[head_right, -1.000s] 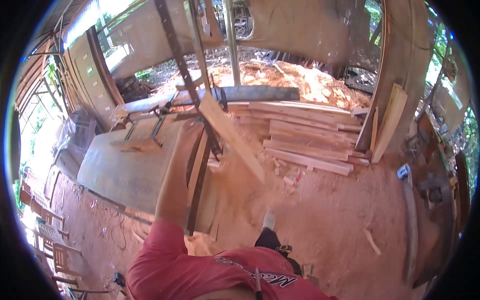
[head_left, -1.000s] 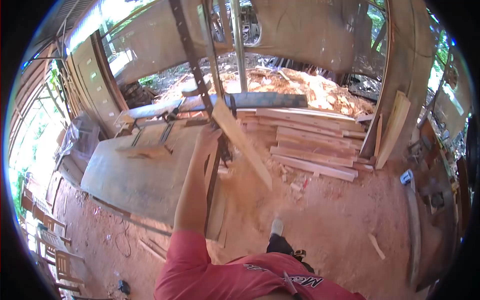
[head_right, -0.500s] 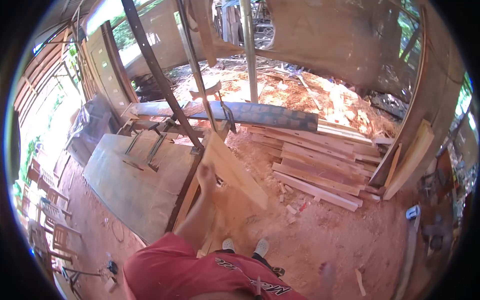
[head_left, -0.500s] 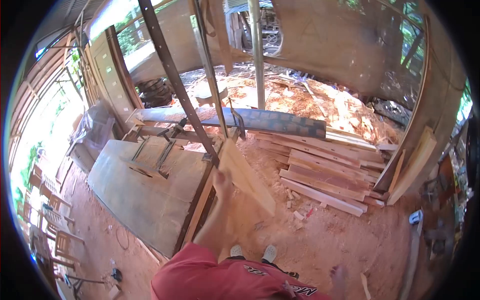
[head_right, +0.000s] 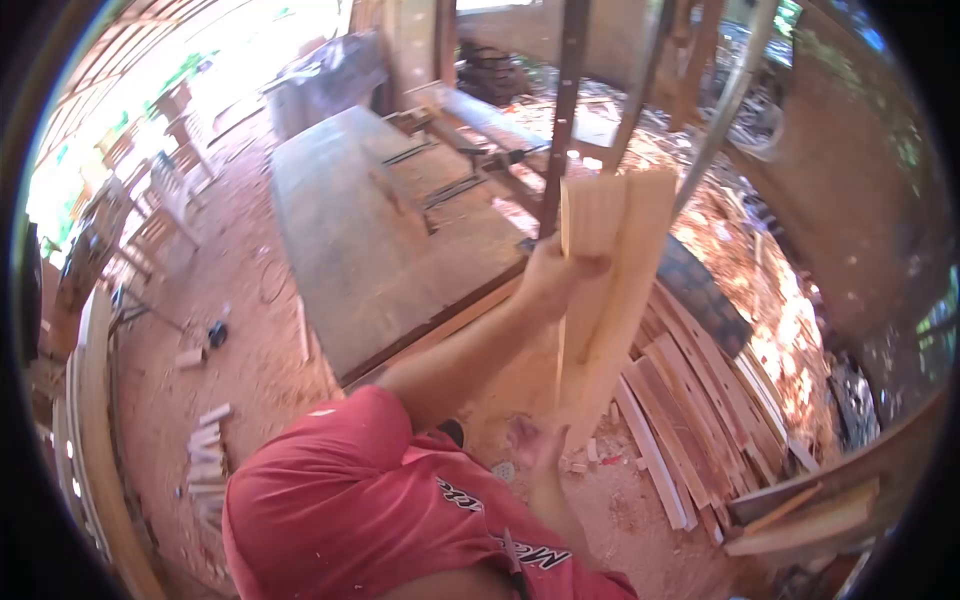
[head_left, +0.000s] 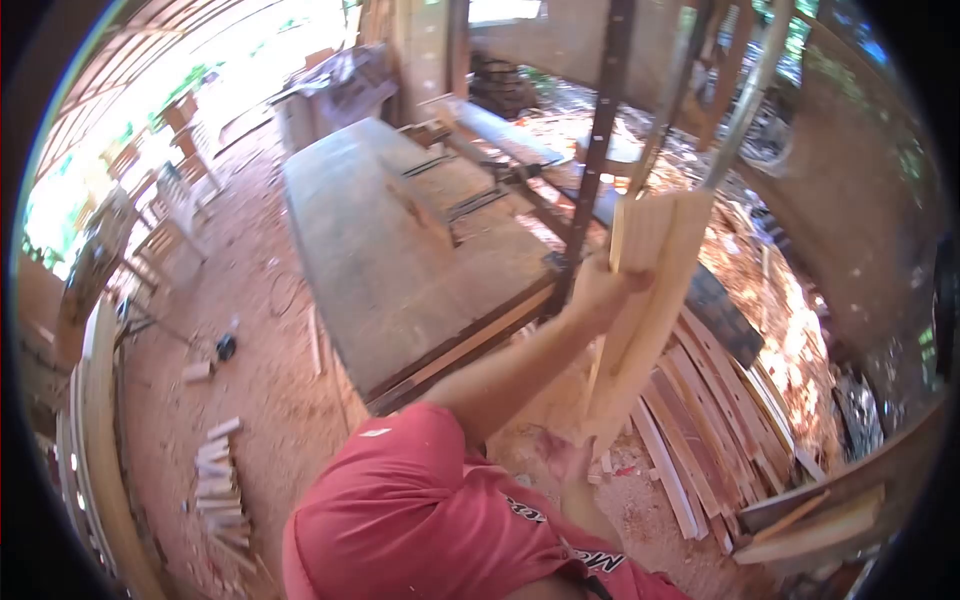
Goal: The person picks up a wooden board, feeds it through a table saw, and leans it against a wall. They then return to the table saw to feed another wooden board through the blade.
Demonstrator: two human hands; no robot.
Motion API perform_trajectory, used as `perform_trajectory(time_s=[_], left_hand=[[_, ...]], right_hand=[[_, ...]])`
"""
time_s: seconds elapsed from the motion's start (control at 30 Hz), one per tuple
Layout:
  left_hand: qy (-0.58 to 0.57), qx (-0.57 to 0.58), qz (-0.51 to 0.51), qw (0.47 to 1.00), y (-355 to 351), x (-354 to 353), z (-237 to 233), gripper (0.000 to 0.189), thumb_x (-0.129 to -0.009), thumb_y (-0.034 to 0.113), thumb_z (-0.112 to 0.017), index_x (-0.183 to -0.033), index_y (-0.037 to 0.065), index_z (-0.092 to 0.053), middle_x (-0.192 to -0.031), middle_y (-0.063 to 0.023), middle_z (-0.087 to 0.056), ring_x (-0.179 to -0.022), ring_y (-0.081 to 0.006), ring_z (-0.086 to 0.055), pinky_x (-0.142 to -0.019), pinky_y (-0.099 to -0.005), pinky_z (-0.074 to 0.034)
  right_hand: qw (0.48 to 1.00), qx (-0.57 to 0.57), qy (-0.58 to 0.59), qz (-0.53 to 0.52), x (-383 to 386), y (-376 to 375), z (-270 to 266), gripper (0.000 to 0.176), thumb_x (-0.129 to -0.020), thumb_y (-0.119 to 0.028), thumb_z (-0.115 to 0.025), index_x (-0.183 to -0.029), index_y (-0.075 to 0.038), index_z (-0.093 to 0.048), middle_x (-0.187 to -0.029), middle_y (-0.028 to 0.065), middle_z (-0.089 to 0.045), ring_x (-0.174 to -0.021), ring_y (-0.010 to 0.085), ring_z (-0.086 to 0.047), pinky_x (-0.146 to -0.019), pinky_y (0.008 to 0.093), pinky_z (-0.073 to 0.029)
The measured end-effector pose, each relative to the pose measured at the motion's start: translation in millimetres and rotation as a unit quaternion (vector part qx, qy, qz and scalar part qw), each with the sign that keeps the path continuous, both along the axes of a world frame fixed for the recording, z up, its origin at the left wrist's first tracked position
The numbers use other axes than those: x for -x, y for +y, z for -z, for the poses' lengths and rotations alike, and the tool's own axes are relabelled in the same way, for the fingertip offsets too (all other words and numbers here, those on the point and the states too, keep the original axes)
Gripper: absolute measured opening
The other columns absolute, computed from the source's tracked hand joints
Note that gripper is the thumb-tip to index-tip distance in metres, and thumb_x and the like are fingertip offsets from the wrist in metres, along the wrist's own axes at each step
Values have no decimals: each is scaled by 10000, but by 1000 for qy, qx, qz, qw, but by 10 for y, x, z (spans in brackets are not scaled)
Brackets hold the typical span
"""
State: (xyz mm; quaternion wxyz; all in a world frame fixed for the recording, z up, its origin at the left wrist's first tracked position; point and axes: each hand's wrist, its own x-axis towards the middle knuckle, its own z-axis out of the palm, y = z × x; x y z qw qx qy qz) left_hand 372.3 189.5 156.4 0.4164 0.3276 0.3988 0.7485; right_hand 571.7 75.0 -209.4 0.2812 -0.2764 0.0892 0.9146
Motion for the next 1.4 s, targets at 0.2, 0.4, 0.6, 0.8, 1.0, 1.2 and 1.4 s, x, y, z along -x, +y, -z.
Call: perform_trajectory(time_s=[0.2,0.4,0.6,0.8,1.0,1.2,1.4], left_hand=[[-67,-43,3,997,-969,1245,-559,322,-851,31,-713,-1160,-35,-652,-1103,-121,-702,-1003,-225,-685,-894,-355,-544],[-234,-174,-85,953,-1376,2217,750,516,-926,134,-683,-1387,17,-481,-1327,-95,-607,-1218,-244,-588,-1043,-405,-477],[-429,-106,-98,892,-920,2486,1582,542,-991,274,-623,-1431,44,-407,-1395,-84,-548,-1280,-239,-531,-1099,-450,-427],[-525,-157,-51,835,-462,2385,1534,542,-976,452,-614,-1353,80,-496,-1217,-72,-654,-1110,-224,-640,-934,-398,-539],[-217,175,-3,960,-663,2581,1299,553,-946,560,-596,-1231,87,-617,-923,-50,-681,-784,-195,-650,-725,-364,-529],[514,191,-441,711,-254,2866,1143,549,-769,436,-779,-1071,-14,-688,-936,-162,-722,-919,-286,-665,-833,-380,-529],[375,327,-323,805,-38,3324,817,571,-674,296,-816,-1033,-112,-640,-964,-231,-696,-967,-318,-699,-818,-380,-552]], right_hand=[[912,26,236,335,530,780,-59,710,-887,-592,-579,-1306,-19,-580,-1295,161,-627,-1188,338,-597,-1057,538,-444],[869,-326,113,355,546,1315,-1547,782,-877,-523,-671,-1439,-20,-464,-1459,151,-509,-1293,349,-529,-1127,513,-400],[683,-558,-199,428,1228,1378,-3634,757,-937,-461,-614,-1486,2,-375,-1467,195,-465,-1326,374,-489,-1098,560,-418],[614,-664,-189,382,2071,1503,-4972,628,-920,-256,-620,-1411,84,-429,-1357,225,-548,-1221,387,-571,-1013,528,-495],[566,-756,-153,291,3261,1471,-5579,512,-813,-58,-715,-1260,129,-550,-1200,203,-631,-1023,339,-669,-836,456,-597],[554,-822,-44,127,4245,1852,-5676,406,-807,-39,-720,-1180,85,-620,-1097,164,-678,-962,300,-697,-786,393,-591],[461,-875,-52,139,5160,1938,-5683,339,-780,-67,-609,-1097,41,-658,-918,202,-702,-902,312,-692,-793,382,-527]])
